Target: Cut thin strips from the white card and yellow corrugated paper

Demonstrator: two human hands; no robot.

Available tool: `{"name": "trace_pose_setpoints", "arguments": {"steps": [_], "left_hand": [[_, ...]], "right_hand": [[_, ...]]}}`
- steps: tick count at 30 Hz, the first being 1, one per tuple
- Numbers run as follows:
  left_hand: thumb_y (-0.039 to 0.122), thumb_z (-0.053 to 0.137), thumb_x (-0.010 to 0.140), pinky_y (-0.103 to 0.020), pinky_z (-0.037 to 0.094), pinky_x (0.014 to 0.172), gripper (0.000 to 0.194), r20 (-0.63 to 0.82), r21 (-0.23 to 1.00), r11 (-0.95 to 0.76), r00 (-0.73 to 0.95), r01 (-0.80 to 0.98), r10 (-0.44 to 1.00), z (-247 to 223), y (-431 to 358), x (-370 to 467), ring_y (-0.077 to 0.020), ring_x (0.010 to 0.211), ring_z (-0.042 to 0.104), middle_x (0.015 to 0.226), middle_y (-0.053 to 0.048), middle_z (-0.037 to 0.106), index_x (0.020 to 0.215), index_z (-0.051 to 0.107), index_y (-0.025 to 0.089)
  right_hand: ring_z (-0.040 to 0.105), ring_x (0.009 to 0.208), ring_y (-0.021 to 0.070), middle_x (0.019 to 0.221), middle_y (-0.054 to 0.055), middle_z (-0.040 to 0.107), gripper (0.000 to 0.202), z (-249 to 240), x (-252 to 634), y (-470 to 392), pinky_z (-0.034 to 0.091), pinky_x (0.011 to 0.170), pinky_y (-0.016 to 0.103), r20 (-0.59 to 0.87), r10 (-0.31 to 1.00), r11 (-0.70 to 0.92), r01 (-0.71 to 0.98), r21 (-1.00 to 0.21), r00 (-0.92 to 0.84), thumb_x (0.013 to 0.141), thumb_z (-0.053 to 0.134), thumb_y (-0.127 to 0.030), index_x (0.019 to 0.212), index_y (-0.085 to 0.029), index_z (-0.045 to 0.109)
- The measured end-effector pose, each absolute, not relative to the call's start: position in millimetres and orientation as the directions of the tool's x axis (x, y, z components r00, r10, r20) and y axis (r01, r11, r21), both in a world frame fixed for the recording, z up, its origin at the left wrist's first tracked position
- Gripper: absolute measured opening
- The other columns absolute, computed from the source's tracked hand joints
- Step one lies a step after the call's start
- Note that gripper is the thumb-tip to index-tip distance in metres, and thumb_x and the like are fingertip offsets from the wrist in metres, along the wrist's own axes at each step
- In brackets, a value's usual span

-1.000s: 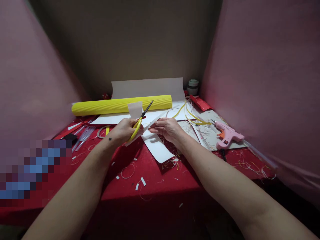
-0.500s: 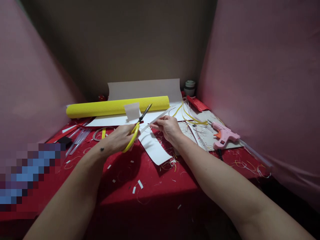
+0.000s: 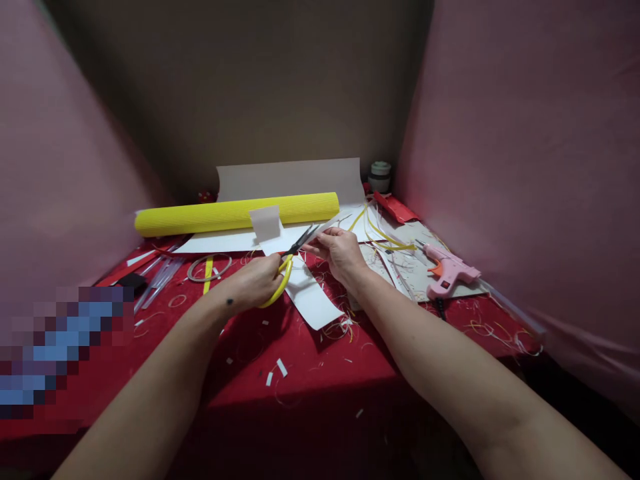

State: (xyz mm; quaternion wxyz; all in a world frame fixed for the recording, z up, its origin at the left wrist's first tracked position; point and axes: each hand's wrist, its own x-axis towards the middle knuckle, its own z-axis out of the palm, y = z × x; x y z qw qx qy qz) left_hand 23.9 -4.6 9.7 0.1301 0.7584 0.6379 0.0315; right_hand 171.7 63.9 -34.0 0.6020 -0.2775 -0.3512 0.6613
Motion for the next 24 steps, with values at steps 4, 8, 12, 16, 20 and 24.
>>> {"name": "trace_pose_setpoints", "arguments": {"steps": [4,8,12,16,20,24], "left_hand": [[0.037,0.030,0.081,-0.029,0.036,0.052,0.031,-0.117,0.061,-0.096,0.103,0.994,0.988,-3,3,18,-0.0181,0.059,0.053,0.079,-0.014,0.061,0.088,0.049,0.014],[0.033,0.030,0.081,-0.029,0.037,0.055,0.028,-0.138,0.033,-0.122,0.126,0.992,0.982,-4,4,16,-0.0182,0.062,0.054,0.082,-0.014,0.061,0.088,0.049,0.014],[0.037,0.027,0.082,-0.028,0.035,0.053,0.032,-0.134,0.032,-0.127,0.131,0.991,0.982,-4,4,18,-0.0201,0.066,0.056,0.086,-0.016,0.062,0.091,0.049,0.015],[0.033,0.029,0.082,-0.029,0.036,0.057,0.031,-0.134,0.025,-0.176,0.178,0.984,0.975,-6,4,17,-0.0217,0.073,0.057,0.094,-0.018,0.063,0.094,0.051,0.015],[0.029,0.030,0.082,-0.029,0.035,0.059,0.032,-0.152,0.027,-0.169,0.171,0.985,0.973,-4,4,17,-0.0212,0.075,0.057,0.094,-0.017,0.063,0.099,0.054,0.015],[0.027,0.030,0.082,-0.028,0.032,0.056,0.035,-0.169,0.007,-0.189,0.187,0.982,0.968,-3,4,17,-0.0202,0.068,0.056,0.088,-0.016,0.064,0.103,0.055,0.016]], "right_hand": [[0.061,0.057,0.0115,0.057,0.002,0.061,0.012,-35,171,61,0.055,0.068,0.030,0.059,0.979,-0.076,-0.622,-0.779,-0.194,0.067,0.053,-0.007,0.057,-0.014,0.051],[0.062,0.061,0.0126,0.059,0.002,0.062,0.012,-33,171,59,0.054,0.073,0.032,0.055,0.967,-0.115,-0.619,-0.777,-0.248,0.067,0.051,-0.006,0.059,-0.015,0.051],[0.063,0.066,0.0129,0.064,0.003,0.063,0.013,-30,172,56,0.054,0.073,0.031,0.016,0.969,-0.135,-0.582,-0.802,-0.246,0.070,0.050,-0.006,0.060,-0.015,0.050],[0.063,0.066,0.0128,0.064,0.003,0.062,0.017,-29,172,54,0.054,0.072,0.031,-0.019,0.973,-0.149,-0.569,-0.809,-0.229,0.072,0.049,-0.005,0.059,-0.016,0.048],[0.063,0.064,0.0124,0.063,0.003,0.062,0.018,-30,172,55,0.054,0.071,0.030,-0.034,0.969,-0.171,-0.568,-0.805,-0.244,0.072,0.048,-0.004,0.059,-0.015,0.048],[0.063,0.063,0.0125,0.062,0.003,0.062,0.016,-31,172,56,0.054,0.068,0.028,-0.034,0.970,-0.170,-0.567,-0.806,-0.242,0.071,0.049,-0.004,0.059,-0.015,0.049]]}}
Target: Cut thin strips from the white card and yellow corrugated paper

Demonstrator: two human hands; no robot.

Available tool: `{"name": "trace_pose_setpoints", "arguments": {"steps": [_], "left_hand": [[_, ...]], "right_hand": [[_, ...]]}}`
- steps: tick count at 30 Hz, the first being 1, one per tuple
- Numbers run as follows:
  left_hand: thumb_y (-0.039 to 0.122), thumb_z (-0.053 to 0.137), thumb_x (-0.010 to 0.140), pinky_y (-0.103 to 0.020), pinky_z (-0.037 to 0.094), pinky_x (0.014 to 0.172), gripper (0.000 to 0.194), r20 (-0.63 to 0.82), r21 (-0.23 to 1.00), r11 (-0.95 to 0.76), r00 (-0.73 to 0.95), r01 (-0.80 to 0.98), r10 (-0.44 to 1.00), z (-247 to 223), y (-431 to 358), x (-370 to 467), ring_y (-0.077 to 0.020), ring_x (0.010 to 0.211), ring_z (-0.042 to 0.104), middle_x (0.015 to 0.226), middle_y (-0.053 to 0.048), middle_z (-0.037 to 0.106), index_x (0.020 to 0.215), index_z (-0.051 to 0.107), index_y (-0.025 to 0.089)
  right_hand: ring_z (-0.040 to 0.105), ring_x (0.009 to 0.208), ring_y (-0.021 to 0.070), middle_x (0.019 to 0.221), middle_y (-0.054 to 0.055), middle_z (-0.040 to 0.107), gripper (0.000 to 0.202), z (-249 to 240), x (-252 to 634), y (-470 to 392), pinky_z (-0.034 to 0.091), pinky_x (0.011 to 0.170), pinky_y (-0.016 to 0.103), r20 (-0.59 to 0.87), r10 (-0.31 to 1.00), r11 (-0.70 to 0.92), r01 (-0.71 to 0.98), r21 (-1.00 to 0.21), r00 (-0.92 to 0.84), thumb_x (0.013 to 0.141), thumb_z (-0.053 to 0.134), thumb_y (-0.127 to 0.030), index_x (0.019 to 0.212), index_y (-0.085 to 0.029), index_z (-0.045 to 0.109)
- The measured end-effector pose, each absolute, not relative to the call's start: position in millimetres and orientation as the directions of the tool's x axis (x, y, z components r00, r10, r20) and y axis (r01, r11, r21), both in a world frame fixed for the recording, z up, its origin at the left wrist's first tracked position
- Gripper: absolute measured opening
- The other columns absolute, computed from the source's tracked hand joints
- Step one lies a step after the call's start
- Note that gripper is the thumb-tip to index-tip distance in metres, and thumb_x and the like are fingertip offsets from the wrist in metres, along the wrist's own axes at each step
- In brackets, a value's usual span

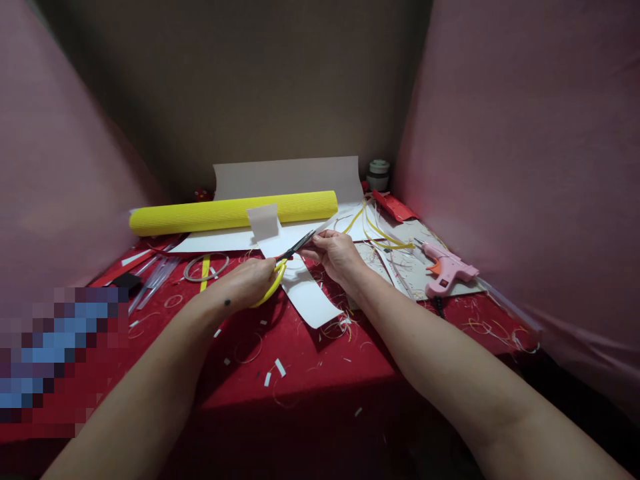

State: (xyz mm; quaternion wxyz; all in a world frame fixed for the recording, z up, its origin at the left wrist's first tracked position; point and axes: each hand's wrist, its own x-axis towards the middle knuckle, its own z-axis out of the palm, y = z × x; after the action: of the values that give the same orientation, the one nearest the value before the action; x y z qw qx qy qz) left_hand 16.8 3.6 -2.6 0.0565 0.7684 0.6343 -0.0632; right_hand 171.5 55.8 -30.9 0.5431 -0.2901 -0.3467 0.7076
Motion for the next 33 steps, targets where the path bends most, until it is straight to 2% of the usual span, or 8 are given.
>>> {"name": "trace_pose_setpoints", "arguments": {"steps": [3,9,13,18,20,26,33], "left_hand": [[0.033,0.031,0.082,-0.028,0.031,0.055,0.034,-0.167,0.028,-0.230,0.231,0.973,0.959,-4,5,12,-0.0190,0.063,0.055,0.081,-0.014,0.063,0.098,0.057,0.017],[0.045,0.038,0.078,-0.025,0.029,0.050,0.032,-0.184,0.190,-0.195,0.230,0.962,0.956,-7,7,1,-0.0135,0.050,0.048,0.063,-0.006,0.059,0.073,0.055,0.018],[0.044,0.039,0.076,-0.025,0.029,0.049,0.030,-0.182,0.256,-0.190,0.241,0.948,0.953,-6,6,1,-0.0130,0.048,0.045,0.056,-0.003,0.055,0.070,0.055,0.020],[0.042,0.039,0.076,-0.025,0.030,0.051,0.028,-0.189,0.189,-0.184,0.220,0.965,0.957,2,2,7,-0.0121,0.049,0.045,0.059,-0.003,0.056,0.069,0.053,0.019],[0.039,0.039,0.076,-0.025,0.030,0.052,0.026,-0.200,0.161,-0.190,0.220,0.969,0.955,5,0,11,-0.0118,0.051,0.044,0.061,-0.003,0.057,0.069,0.052,0.018],[0.027,0.038,0.076,-0.025,0.033,0.055,0.019,-0.251,0.181,-0.184,0.226,0.966,0.941,9,-6,19,-0.0141,0.060,0.048,0.074,-0.007,0.061,0.077,0.053,0.017],[0.027,0.033,0.079,-0.025,0.033,0.055,0.023,-0.225,0.046,-0.199,0.204,0.979,0.953,10,-7,25,-0.0152,0.059,0.051,0.077,-0.010,0.062,0.082,0.053,0.016]], "right_hand": [[0.063,0.063,0.0125,0.061,0.002,0.062,0.015,-32,171,56,0.055,0.067,0.028,-0.027,0.969,-0.168,-0.575,-0.801,-0.244,0.070,0.050,-0.005,0.059,-0.015,0.049],[0.063,0.058,0.0125,0.060,0.003,0.062,0.012,-33,172,57,0.054,0.066,0.028,-0.041,0.956,-0.198,-0.536,-0.821,-0.291,0.069,0.052,-0.008,0.060,-0.014,0.050],[0.062,0.057,0.0126,0.058,0.002,0.060,0.010,-32,175,60,0.054,0.068,0.030,-0.043,0.963,-0.184,-0.535,-0.825,-0.265,0.068,0.053,-0.007,0.063,-0.015,0.050],[0.059,0.058,0.0109,0.057,0.000,0.055,0.016,-29,179,63,0.054,0.072,0.033,-0.013,0.986,-0.109,-0.594,-0.797,-0.164,0.072,0.050,-0.006,0.061,-0.017,0.048],[0.059,0.059,0.0112,0.057,0.000,0.056,0.016,-29,179,63,0.053,0.073,0.034,-0.019,0.985,-0.117,-0.591,-0.798,-0.170,0.073,0.050,-0.007,0.061,-0.016,0.049],[0.061,0.059,0.0123,0.060,0.003,0.060,0.015,-31,174,58,0.053,0.072,0.034,-0.002,0.973,-0.147,-0.608,-0.780,-0.232,0.072,0.051,-0.007,0.060,-0.015,0.050],[0.062,0.060,0.0124,0.064,0.004,0.061,0.016,-33,172,55,0.053,0.071,0.033,0.013,0.968,-0.149,-0.617,-0.773,-0.251,0.072,0.051,-0.006,0.059,-0.015,0.049]]}}
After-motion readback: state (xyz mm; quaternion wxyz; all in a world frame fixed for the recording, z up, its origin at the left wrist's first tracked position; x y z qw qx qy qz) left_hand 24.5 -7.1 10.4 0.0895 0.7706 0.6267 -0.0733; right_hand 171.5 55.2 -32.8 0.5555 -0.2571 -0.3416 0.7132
